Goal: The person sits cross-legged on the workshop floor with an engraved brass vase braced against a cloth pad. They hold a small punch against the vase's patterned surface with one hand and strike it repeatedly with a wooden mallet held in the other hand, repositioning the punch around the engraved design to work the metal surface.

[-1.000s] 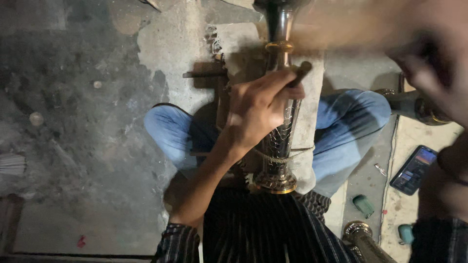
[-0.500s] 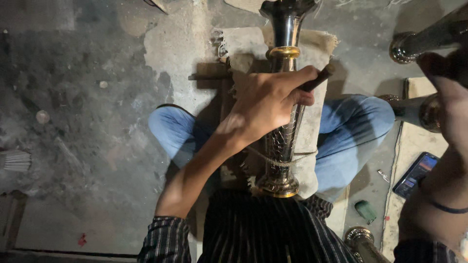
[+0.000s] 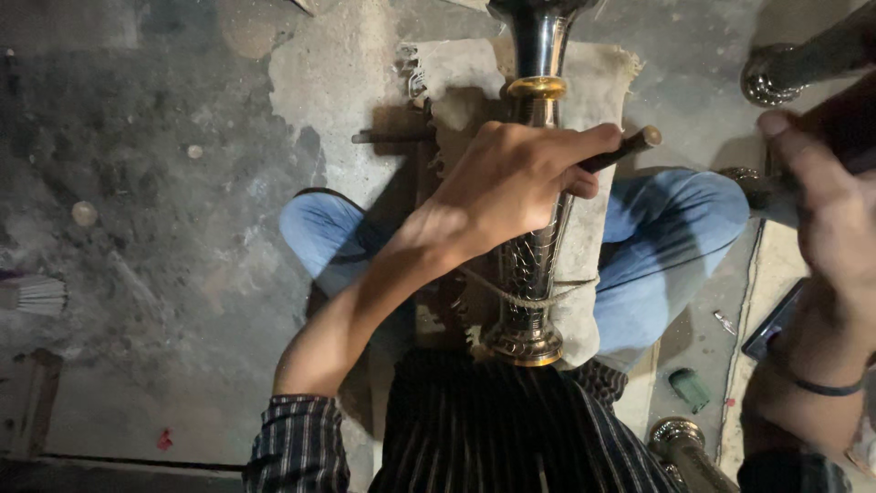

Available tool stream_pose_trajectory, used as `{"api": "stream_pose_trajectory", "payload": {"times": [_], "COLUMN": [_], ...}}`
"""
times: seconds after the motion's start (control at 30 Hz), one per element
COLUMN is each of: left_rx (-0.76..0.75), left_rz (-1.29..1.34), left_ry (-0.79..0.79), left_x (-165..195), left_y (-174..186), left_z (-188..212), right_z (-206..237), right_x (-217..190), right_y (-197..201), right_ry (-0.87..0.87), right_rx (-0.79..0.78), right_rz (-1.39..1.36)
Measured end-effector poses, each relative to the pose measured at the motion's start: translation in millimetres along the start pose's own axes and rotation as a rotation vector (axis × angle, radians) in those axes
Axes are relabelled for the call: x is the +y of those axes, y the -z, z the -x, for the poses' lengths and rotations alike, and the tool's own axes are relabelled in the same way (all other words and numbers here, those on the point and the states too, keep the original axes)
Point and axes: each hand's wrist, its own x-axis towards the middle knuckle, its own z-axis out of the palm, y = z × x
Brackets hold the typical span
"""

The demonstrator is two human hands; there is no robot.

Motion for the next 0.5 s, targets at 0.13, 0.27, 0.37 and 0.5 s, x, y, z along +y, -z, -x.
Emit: {"api": "stream_pose_trajectory", "payload": {"times": [0.13,0.27,0.37,0.5], "left_rx": [-0.024,-0.164,-0.200,-0.297], "left_rz": [-0.048,-0.076,-0.076,-0.111], "left_ry": [-0.086,-0.074,-0.111,-0.119], "left_x": [-2,-1,0,-1], "left_y": [2,4,4,4], "left_z": [-7,-11,-16,-24], "right_z": [-10,1,16,38], "right_x": [-21,-32,-33,-38], "right_y": [5,-7,-21,-49], "right_ry": [-0.116,-0.278,-0.218,-0.247], "right_rx": [0.035,0.141,0.228,0.347], "right_rz": [-0.335,-0.665,-0.559,-0.401]}}
